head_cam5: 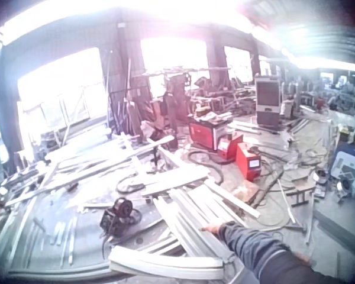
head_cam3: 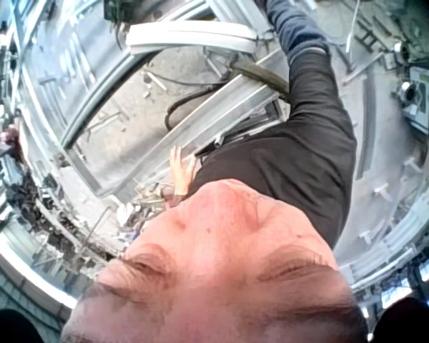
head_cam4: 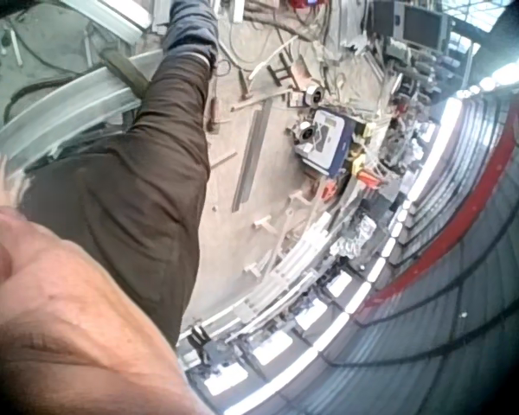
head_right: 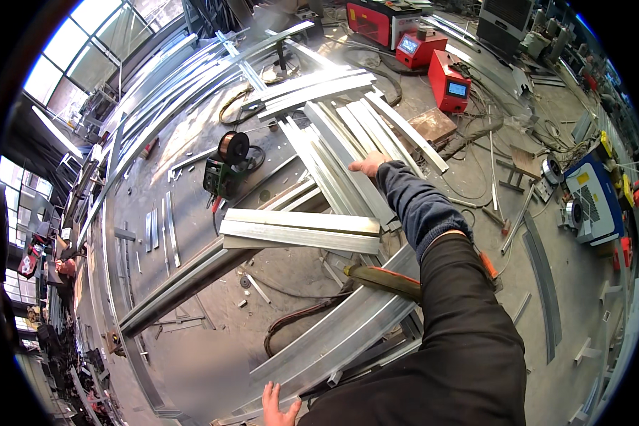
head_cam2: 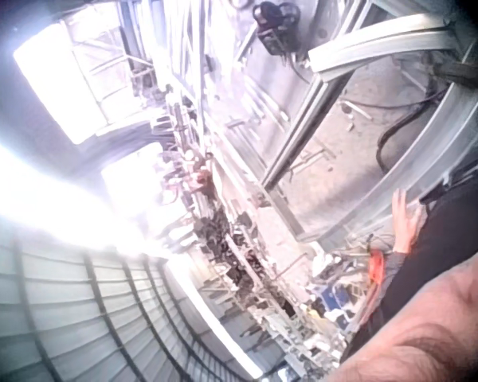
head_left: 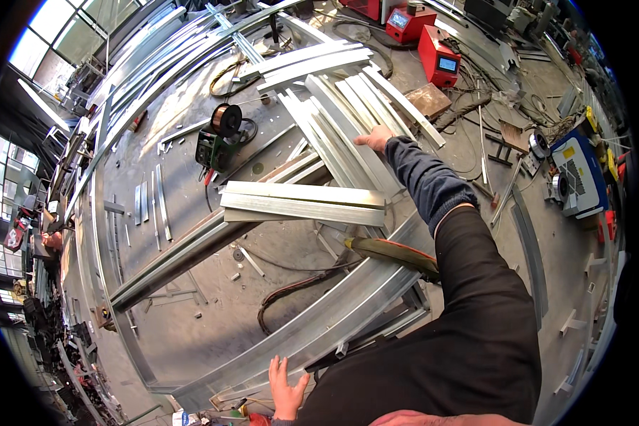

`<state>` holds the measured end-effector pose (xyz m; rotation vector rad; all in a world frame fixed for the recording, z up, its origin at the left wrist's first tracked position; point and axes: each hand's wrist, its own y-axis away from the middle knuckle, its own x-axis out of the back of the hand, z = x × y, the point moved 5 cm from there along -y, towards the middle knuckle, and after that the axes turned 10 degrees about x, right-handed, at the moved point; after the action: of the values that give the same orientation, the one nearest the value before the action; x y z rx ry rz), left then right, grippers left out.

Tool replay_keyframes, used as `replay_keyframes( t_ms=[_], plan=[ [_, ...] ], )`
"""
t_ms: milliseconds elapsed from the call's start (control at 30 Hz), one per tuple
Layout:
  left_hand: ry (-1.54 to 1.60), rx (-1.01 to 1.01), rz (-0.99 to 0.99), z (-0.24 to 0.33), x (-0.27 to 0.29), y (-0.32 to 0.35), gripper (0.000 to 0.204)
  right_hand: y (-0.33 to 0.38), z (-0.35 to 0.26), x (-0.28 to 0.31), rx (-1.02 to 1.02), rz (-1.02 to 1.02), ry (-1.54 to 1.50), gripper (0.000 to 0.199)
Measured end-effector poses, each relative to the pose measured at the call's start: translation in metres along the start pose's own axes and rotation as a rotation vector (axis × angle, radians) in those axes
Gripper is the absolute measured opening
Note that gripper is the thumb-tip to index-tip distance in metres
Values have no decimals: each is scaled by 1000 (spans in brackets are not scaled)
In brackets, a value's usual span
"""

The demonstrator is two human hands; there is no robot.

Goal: The person aligns and welds metal frame components using a handheld welding torch. They repeatedly position the pieces, weld along seams, and adjust the frame orientation to complete the assembly.

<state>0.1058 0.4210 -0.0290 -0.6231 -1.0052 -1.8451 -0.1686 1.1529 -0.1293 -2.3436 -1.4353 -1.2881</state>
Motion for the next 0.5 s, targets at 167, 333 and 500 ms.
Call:
replay_keyframes(
  t_ms=[167,333,500],
  plan=[
    [-18,76,-28,-19,-1,-4,82,-2,-20,-12,6,-32,223,87],
    [36,136,20,-13,9,-10,78,6,-27,-37,-39,26,261,78],
    [50,139,34,-11,14,-21,78,4,-2,-52,75,68,271,70]
  ],
)
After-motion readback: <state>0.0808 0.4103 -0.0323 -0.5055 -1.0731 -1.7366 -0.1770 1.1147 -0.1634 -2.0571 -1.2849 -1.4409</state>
